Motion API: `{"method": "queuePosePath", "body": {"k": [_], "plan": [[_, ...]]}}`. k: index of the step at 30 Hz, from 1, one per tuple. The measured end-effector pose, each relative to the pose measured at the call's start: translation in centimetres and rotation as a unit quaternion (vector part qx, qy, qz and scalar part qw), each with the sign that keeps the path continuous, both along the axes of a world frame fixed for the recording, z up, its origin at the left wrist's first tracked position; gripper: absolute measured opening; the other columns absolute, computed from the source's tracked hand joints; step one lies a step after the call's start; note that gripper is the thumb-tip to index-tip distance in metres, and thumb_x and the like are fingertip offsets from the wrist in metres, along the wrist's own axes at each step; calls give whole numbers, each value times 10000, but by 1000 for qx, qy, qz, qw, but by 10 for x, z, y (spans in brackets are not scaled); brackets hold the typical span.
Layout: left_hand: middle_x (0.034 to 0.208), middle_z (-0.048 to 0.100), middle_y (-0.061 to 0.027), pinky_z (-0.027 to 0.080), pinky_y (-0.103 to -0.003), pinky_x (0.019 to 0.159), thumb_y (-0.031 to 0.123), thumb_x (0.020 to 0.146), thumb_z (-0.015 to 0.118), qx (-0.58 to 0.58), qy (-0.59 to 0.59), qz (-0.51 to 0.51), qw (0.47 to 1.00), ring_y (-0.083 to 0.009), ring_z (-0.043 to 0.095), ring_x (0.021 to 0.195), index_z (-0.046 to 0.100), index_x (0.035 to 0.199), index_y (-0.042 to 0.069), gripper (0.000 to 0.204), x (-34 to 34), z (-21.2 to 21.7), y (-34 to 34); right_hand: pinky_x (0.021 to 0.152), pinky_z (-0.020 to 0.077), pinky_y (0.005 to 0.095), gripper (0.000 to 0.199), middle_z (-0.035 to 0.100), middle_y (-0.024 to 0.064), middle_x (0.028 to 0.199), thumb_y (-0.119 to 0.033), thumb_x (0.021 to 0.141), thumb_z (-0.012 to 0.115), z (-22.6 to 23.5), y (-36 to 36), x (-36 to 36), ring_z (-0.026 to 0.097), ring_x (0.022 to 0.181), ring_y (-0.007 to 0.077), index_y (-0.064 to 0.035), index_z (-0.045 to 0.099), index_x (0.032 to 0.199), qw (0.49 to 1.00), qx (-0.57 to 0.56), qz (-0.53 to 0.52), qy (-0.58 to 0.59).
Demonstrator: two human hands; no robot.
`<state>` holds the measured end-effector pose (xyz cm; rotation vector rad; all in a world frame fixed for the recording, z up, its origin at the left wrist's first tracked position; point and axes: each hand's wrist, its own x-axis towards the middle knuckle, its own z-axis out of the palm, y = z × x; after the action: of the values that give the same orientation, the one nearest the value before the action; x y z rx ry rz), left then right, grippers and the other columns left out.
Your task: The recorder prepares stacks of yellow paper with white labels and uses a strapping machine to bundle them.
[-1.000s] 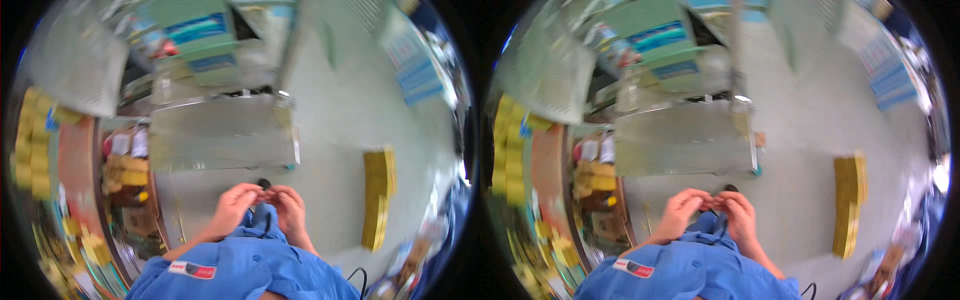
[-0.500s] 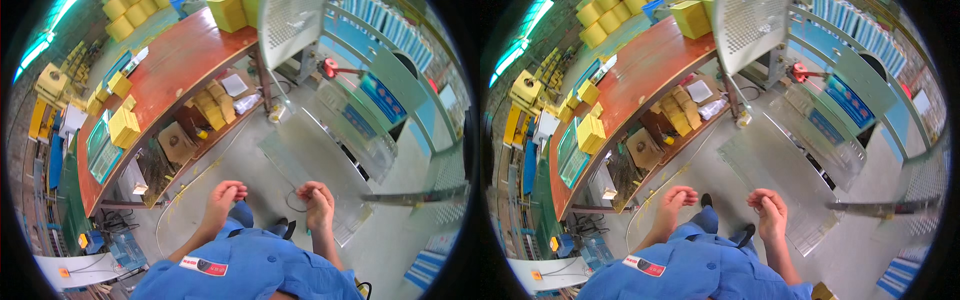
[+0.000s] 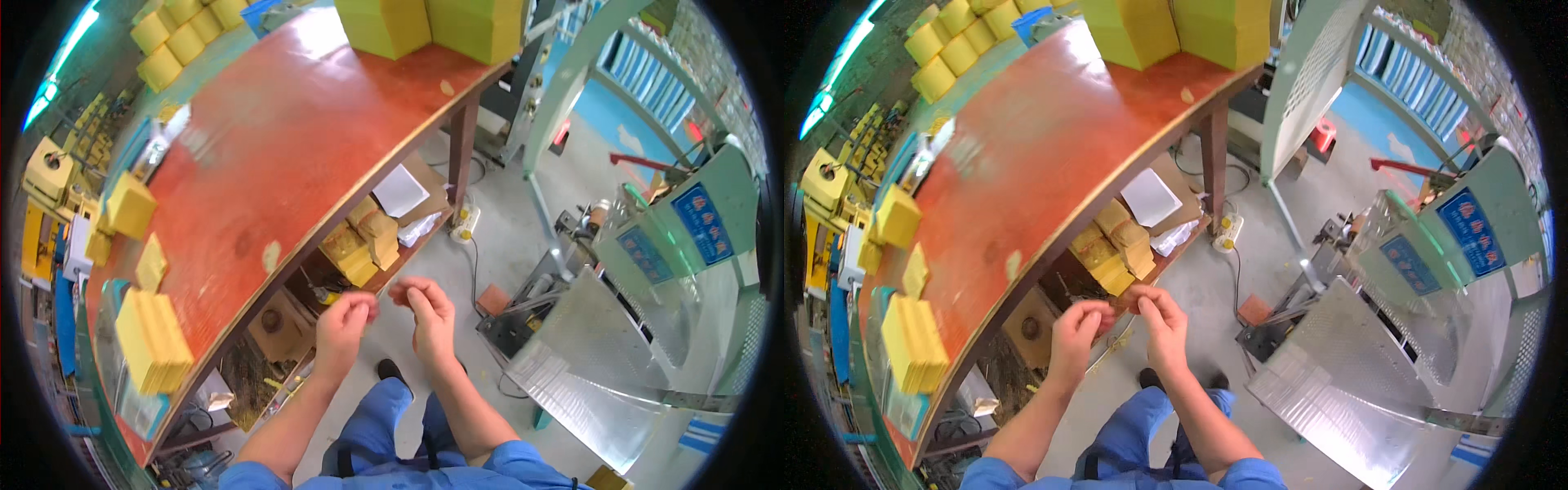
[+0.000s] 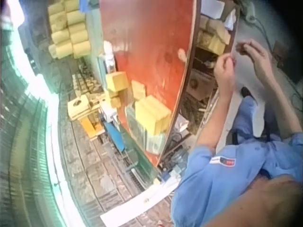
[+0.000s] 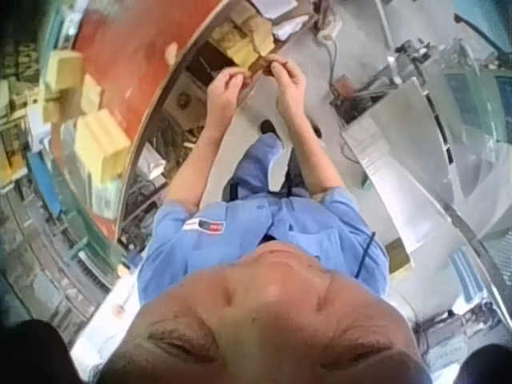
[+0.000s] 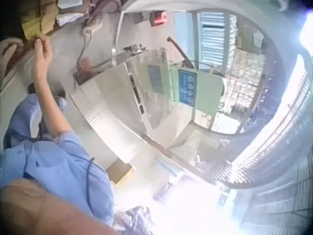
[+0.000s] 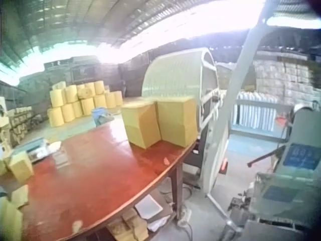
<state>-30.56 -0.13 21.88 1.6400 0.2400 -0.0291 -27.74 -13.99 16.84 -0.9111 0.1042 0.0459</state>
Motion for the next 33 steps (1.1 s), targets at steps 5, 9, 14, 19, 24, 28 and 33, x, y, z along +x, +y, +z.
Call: {"method": "queuePosePath", "body": {"k": [5, 9, 14, 19, 24, 28, 33], "plan": [[1028, 681, -99, 521, -295, 858, 117, 991, 532, 97, -33, -79, 992, -164, 653, 945, 629, 1117, -27, 215, 143, -114, 11, 863, 474, 296, 201, 669, 61, 1022, -78, 978, 510, -125, 18, 91, 607, 979, 145, 5, 623, 1122, 982, -144, -120, -27], [1030, 679, -97, 512, -292, 867, 135, 983, 555, 66, -116, -95, 986, -161, 644, 967, 627, 1135, -31, 237, 234, -184, 16, 918, 443, 279, 250, 602, 66, 1123, -27, 942, 548, -189, 26, 158, 556, 1042, 135, -2, 591, 1186, 946, -234, -201, -97], [993, 675, -86, 533, -287, 855, 138, 966, 584, 133, -137, -117, 975, -151, 645, 924, 629, 1110, -35, 229, 320, -236, 23, 958, 442, 370, 361, 600, 131, 1187, -26, 856, 619, -215, 9, 241, 562, 1119, 280, -5, 586, 1215, 816, -432, -297, -244], [934, 663, -94, 576, -282, 760, 106, 950, 594, -18, -63, -115, 991, -161, 662, 811, 644, 1024, -28, 161, 343, -247, 30, 947, 450, 431, 406, 613, 180, 1189, -156, 810, 706, -236, 1, 284, 559, 1114, 363, 12, 605, 1166, 721, -590, -248, -266], [909, 668, -91, 575, -279, 745, 103, 944, 599, 2, -107, -126, 986, -159, 663, 798, 662, 996, -35, 160, 339, -257, 29, 898, 466, 429, 285, 656, 164, 1065, -148, 791, 707, -246, 2, 289, 589, 1020, 346, 14, 666, 1022, 714, -587, -254, -282], [892, 667, -89, 572, -288, 718, 160, 946, 612, 47, -125, -134, 982, -167, 665, 784, 658, 1007, -38, 212, 334, -247, 27, 890, 467, 432, 263, 656, 160, 1056, -116, 786, 702, -247, 8, 288, 592, 1011, 350, 7, 665, 1015, 728, -549, -267, -312], [887, 672, -107, 581, -322, 705, 208, 957, 609, -3, -69, -164, 984, -195, 673, 771, 648, 1033, -19, 243, 336, -239, 26, 857, 464, 439, 178, 656, 138, 927, -16, 757, 659, -242, 11, 286, 607, 980, 334, -25, 658, 935, 692, -520, -297, -403]]}}
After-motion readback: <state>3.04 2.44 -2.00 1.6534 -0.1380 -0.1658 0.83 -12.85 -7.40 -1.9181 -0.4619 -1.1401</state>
